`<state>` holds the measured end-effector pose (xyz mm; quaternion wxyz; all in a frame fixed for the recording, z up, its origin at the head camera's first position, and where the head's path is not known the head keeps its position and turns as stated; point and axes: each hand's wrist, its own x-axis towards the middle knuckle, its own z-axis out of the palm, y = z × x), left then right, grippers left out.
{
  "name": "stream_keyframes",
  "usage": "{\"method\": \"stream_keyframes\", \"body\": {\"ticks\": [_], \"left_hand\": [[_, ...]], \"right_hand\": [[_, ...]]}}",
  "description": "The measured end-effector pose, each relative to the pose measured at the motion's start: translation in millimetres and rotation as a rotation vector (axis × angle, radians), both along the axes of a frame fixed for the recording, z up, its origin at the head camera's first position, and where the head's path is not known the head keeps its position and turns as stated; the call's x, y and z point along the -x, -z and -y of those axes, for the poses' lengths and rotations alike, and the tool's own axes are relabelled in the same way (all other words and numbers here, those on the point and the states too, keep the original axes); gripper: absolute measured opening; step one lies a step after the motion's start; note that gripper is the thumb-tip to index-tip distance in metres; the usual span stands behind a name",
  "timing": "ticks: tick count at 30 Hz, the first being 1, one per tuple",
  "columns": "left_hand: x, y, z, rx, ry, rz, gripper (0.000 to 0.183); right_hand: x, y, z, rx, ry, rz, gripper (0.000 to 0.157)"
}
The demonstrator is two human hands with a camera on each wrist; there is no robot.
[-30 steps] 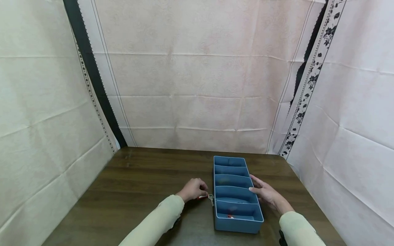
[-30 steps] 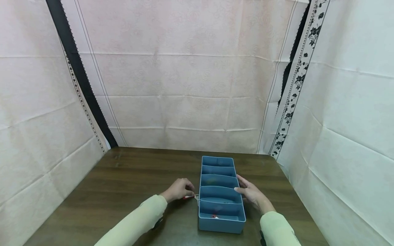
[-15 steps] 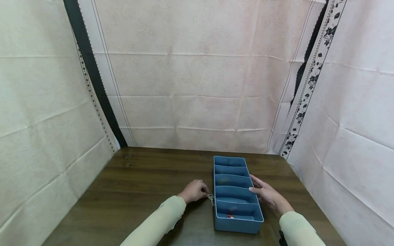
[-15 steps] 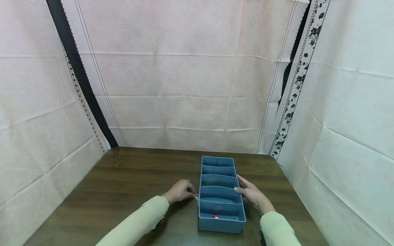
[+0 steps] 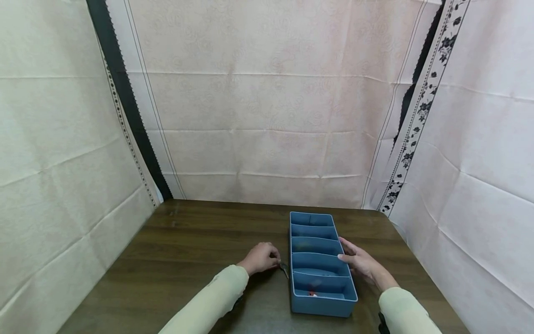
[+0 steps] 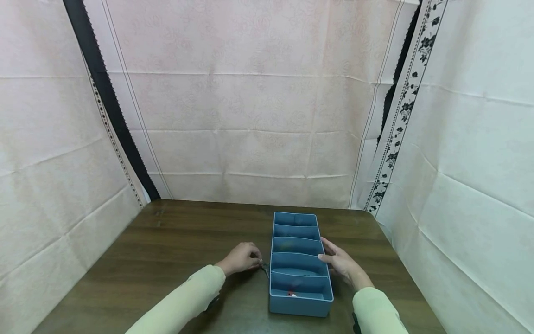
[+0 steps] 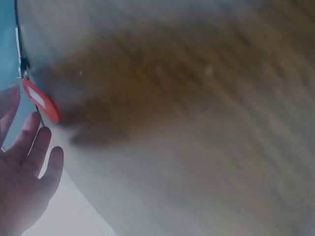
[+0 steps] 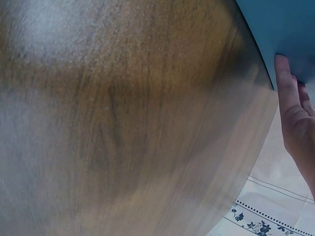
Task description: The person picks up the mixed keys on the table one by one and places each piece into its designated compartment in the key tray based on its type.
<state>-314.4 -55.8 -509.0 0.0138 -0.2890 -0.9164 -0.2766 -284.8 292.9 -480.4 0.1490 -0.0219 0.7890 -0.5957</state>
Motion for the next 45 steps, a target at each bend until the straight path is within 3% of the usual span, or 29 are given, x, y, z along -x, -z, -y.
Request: {"method": "stream_keyframes", "body": {"ticks": [4, 20, 27, 37, 45], "left_hand": [[-0.4, -5.5, 6, -0.035, -0.022, 0.001, 0.007], [-8.6, -35.3, 20, -0.260, -0.093, 0.132, 0.010], [-13.9, -48.6, 23, -0.345, -0.086, 0.142, 0.011], [-22.6, -66.5, 20, -0.382, -0.096, 0.131, 0.008], [-34.6, -78.7, 10, -0.435, -0.043, 0.145, 0.009]], "right_hand": [[-1.3, -1.0, 0, -0.001, 0.000, -0.006, 0.069], [-2.8, -0.9, 0, -0.009, -0.007, -0.018, 0.068], [-3.9, -0.8, 0, -0.017, -0.007, -0.014, 0.069], [-3.8, -1.9, 1, -0.012, -0.007, -0.010, 0.069], [-2.3, -2.2, 1, -0.018, -0.004, -0.007, 0.068]]}}
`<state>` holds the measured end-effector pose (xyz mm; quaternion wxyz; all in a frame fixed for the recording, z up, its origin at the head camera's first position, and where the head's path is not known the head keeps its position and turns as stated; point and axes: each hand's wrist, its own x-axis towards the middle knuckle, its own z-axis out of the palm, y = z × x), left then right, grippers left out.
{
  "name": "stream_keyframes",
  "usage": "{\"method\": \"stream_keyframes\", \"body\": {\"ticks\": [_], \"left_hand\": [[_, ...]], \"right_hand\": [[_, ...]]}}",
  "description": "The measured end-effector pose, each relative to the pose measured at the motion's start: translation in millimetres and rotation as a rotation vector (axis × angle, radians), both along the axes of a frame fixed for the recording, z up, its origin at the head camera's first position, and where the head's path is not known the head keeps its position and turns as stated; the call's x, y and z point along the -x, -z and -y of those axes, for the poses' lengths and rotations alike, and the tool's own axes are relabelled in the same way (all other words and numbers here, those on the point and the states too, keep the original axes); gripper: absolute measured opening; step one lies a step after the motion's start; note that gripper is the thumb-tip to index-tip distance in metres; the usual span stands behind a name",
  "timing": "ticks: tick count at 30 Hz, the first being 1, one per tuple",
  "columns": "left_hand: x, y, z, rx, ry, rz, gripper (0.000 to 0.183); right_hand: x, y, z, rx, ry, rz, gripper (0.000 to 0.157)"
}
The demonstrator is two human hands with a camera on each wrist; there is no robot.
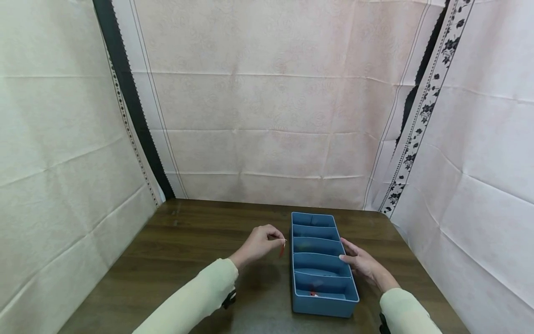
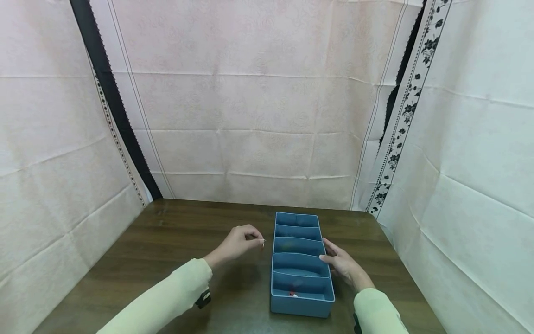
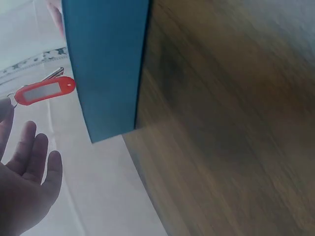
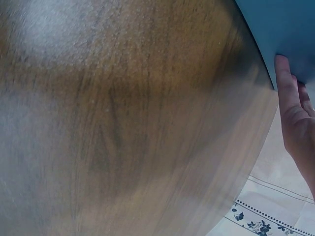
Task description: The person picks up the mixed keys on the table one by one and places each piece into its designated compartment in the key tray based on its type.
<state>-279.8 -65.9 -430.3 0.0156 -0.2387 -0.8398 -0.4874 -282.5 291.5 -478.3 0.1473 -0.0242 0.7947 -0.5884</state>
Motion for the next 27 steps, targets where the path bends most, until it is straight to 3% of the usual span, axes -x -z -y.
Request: {"method": "stream_keyframes", "body": {"ticks": [8, 17, 27], "left_hand": [[-7.9, -9.7, -12, -0.044, 0.018, -0.003, 0.009], [-21.4, -19.6, -29, -0.088, 0.089, 0.001, 0.006], [-37.5, -18.4, -58, -0.083, 0.149, 0.052, 0.006]], "right_hand": [[-0.3, 1.7, 1, -0.008, 0.006, -0.004, 0.068], [-1.9, 1.8, 0, -0.003, -0.001, -0.003, 0.068], [-1.8, 1.0, 0, -0.003, -0.010, -0.007, 0.070]]}}
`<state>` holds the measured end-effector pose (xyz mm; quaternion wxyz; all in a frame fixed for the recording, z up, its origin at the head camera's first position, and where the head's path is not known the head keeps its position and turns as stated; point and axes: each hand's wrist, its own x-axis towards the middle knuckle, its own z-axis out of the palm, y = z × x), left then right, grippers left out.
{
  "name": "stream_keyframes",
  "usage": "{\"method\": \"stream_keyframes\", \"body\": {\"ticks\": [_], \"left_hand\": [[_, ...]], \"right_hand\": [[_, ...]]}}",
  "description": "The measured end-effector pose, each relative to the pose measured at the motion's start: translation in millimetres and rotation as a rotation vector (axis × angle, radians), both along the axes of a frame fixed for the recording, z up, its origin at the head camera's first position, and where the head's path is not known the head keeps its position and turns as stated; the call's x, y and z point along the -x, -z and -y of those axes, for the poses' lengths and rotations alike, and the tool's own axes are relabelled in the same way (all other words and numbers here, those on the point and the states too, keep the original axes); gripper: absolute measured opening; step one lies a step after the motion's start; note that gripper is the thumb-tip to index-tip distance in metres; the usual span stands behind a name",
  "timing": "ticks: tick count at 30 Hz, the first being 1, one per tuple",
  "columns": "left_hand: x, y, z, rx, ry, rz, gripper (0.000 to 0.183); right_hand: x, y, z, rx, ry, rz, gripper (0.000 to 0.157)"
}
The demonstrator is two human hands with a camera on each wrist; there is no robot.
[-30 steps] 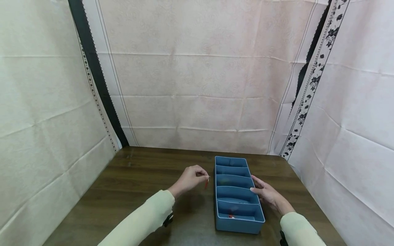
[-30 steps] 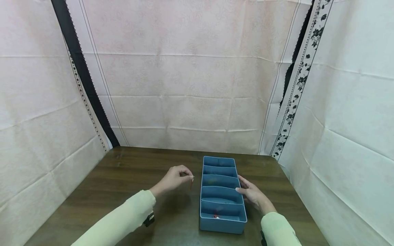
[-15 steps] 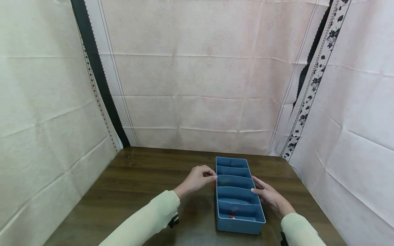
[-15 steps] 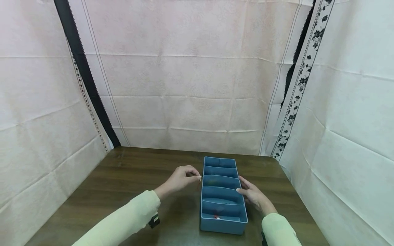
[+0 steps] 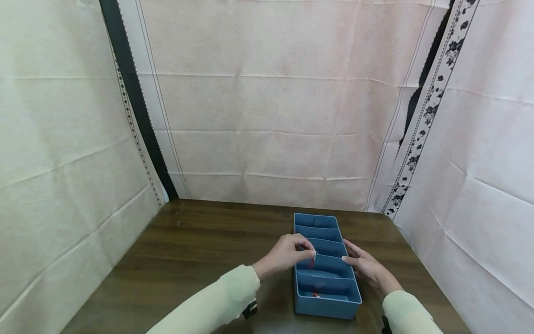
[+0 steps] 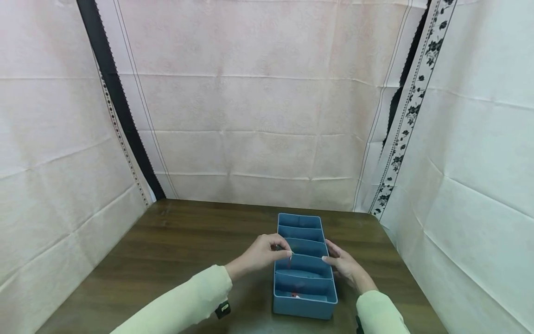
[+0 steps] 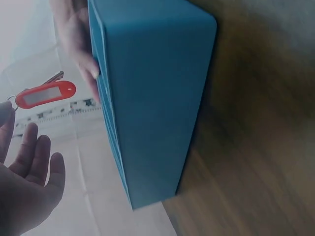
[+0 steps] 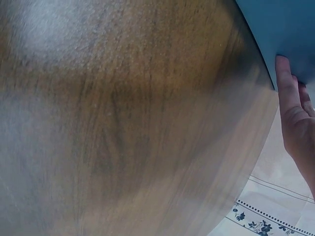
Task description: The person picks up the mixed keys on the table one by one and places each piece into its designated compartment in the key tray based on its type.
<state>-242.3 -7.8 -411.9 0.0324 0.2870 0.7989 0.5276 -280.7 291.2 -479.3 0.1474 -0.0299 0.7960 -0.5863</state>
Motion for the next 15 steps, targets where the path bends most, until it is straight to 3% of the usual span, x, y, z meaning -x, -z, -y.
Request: {"method": "stream_keyframes", "body": {"ticks": [15], "left_hand": [[-8.6, 18.5, -38, 0.149, 0.154, -0.069, 0.010]], "right_hand": [[1.0, -0.4, -1, 0.019, -0.014, 0.013, 0.067]]}}
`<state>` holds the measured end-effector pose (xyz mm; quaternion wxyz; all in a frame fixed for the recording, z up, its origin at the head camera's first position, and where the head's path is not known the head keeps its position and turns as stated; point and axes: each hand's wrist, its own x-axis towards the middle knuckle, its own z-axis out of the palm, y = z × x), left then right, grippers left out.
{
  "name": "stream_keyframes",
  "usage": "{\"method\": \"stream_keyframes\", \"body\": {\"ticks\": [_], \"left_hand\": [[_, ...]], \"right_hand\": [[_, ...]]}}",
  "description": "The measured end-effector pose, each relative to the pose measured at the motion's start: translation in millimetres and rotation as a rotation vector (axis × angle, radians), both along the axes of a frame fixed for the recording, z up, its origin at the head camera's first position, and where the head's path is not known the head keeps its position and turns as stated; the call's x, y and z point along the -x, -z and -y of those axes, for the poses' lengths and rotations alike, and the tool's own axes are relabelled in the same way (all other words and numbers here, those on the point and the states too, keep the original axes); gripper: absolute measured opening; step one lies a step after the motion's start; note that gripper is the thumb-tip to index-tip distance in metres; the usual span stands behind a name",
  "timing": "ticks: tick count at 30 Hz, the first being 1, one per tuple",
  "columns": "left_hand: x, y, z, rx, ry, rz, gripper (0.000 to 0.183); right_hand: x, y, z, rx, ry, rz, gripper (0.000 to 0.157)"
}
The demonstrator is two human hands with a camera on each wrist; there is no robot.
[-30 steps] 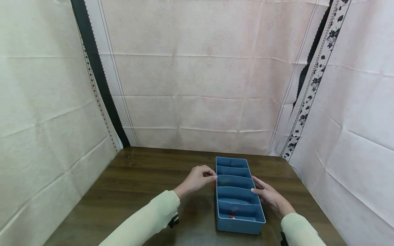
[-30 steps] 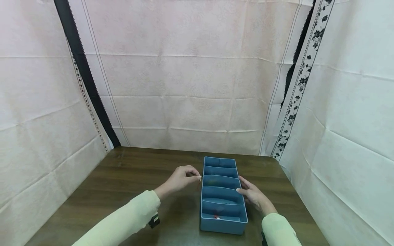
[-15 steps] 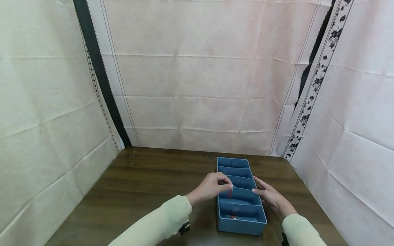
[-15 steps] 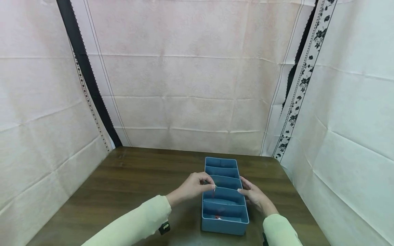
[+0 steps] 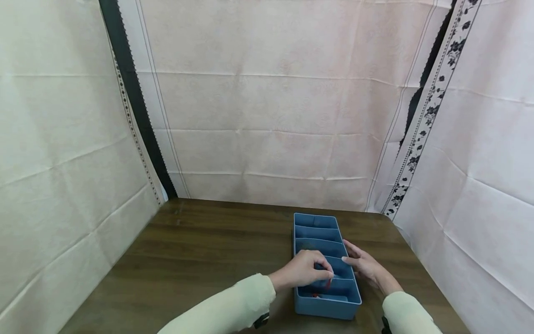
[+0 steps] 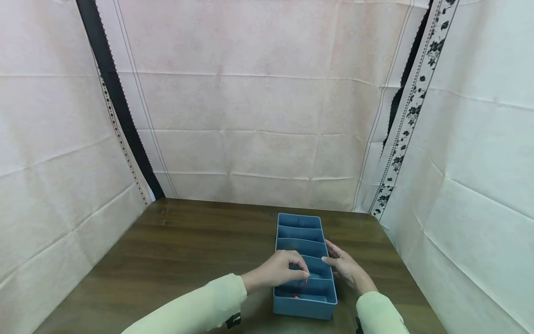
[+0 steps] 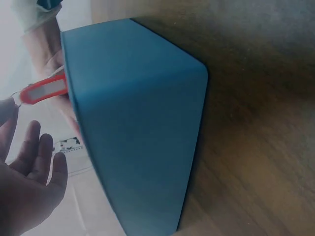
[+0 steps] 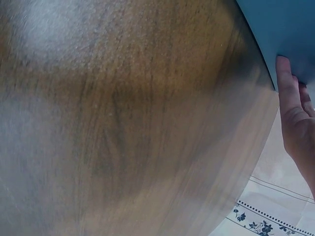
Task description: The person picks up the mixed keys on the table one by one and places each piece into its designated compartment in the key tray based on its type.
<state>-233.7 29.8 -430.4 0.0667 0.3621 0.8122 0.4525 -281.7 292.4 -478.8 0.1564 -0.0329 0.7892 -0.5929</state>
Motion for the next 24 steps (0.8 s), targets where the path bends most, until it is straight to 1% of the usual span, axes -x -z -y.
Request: {"method": "stream_keyframes", "body": {"ticks": [3, 7, 11, 15, 17, 19, 22, 23, 24], "left_hand": [[0.1, 2.0, 0, 0.031, 0.005, 0.007, 0.012], [3.8, 3.6, 5, 0.038, -0.020, -0.005, 0.016], [9.8, 3.1, 15, -0.005, -0.072, 0.009, 0.017], [19.0, 0.9, 34, -0.049, -0.139, 0.007, 0.017], [26.8, 1.2, 47, -0.053, -0.174, -0.021, 0.019], [36.9, 3.0, 61, -0.034, -0.219, -0.065, 0.022], [56.7, 10.7, 87, 0.042, -0.309, -0.162, 0.026], [63.1, 13.7, 97, 0.082, -0.343, -0.206, 0.027], [68.6, 16.5, 108, 0.132, -0.381, -0.240, 0.028]], "right_hand": [[0.3, -0.9, 0, -0.012, -0.008, 0.003, 0.066], [1.5, -2.5, -1, -0.030, -0.005, -0.001, 0.068], [3.0, -0.9, -1, -0.025, 0.021, 0.002, 0.068], [1.7, 1.8, -1, -0.019, 0.034, 0.000, 0.068], [-0.1, 2.3, -3, -0.021, 0.039, 0.005, 0.068], [-1.3, 1.8, -6, -0.010, 0.043, 0.017, 0.068], [-0.9, -1.2, -14, -0.007, 0.076, 0.020, 0.074], [-0.4, -2.7, -18, -0.027, 0.091, 0.012, 0.076], [-0.1, -4.3, -22, -0.075, 0.098, -0.015, 0.079]]}}
